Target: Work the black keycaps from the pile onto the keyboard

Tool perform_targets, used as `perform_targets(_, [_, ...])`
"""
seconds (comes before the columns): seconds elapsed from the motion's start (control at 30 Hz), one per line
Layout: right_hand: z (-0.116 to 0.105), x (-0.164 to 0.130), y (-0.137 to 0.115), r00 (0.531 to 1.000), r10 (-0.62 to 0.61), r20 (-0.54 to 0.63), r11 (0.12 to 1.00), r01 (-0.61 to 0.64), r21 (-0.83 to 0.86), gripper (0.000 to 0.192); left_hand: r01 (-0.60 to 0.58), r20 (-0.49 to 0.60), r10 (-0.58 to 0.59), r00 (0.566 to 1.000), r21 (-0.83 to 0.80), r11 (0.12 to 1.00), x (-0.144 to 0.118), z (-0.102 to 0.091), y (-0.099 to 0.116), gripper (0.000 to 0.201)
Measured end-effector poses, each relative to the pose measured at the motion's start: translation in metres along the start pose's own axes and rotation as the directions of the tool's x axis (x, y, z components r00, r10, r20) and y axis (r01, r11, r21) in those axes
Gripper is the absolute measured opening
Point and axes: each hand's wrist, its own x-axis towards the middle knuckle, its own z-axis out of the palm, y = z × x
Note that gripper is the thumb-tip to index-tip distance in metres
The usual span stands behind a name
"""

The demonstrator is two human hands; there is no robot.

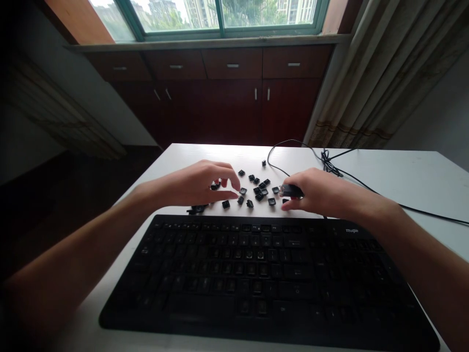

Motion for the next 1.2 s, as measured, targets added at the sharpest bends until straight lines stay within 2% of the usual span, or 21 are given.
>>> perform_targets(0.17, [0.005,0.004,-0.016,1.0,-0.005,0.028,1.0,0.006,-0.023,0.039,-0.024,-0.013,0.024,1.0,-0.009,1.0,0.0,0.001,0.005,0.017])
perform_targets(0.3, [0.01,0.005,-0.019,0.998,-0.043,0.045,0.997,0.045,-0.056,0.026,-0.025,-0.012,0.024,1.0,-0.025,0.999,0.001,0.004,0.01,0.015])
perform_targets(0.4, [0.011,0.004,-0.023,0.996,-0.09,0.004,0.995,0.09,-0.04,0.022,-0.027,-0.02,0.026,0.999,-0.058,0.998,0.002,0.007,0.014,0.013])
perform_targets(0.47, [0.009,0.003,-0.028,0.991,-0.119,-0.057,0.993,0.118,-0.032,0.022,-0.019,-0.036,0.014,0.999,-0.16,0.987,0.004,0.01,0.016,0.016])
perform_targets(0.53, [0.006,0.001,-0.036,0.981,-0.15,-0.125,0.989,0.148,-0.024,0.023,0.02,-0.04,-0.037,0.999,-0.353,0.935,0.006,0.015,0.019,0.026])
perform_targets(0.6, [0.002,-0.002,-0.044,0.963,-0.189,-0.191,0.982,0.189,-0.018,0.024,0.08,-0.018,-0.108,0.994,-0.554,0.828,0.009,0.019,0.023,0.037])
perform_targets(0.67, [-0.002,-0.004,-0.051,0.944,-0.232,-0.236,0.972,0.234,-0.019,0.023,0.12,0.005,-0.159,0.987,-0.677,0.726,0.012,0.022,0.026,0.04])
perform_targets(0.8, [-0.008,-0.007,-0.058,0.924,-0.279,-0.261,0.958,0.286,-0.011,0.017,0.101,-0.019,-0.179,0.984,-0.765,0.636,0.015,0.024,0.029,0.034])
perform_targets(0.97, [-0.015,-0.009,-0.058,0.903,-0.331,-0.274,0.939,0.344,0.0,0.024,0.136,-0.012,-0.246,0.969,-0.808,0.574,0.015,0.025,0.033,0.031])
perform_targets(1.1, [-0.023,-0.017,-0.059,0.869,-0.42,-0.261,0.892,0.448,0.056,0.02,0.137,-0.001,-0.256,0.967,-0.844,0.519,0.014,0.027,0.045,0.029])
perform_targets(1.2, [-0.027,-0.032,-0.058,0.874,-0.406,-0.267,0.902,0.431,0.039,0.02,0.095,-0.035,-0.27,0.962,-0.886,0.453,0.016,0.032,0.057,0.026])
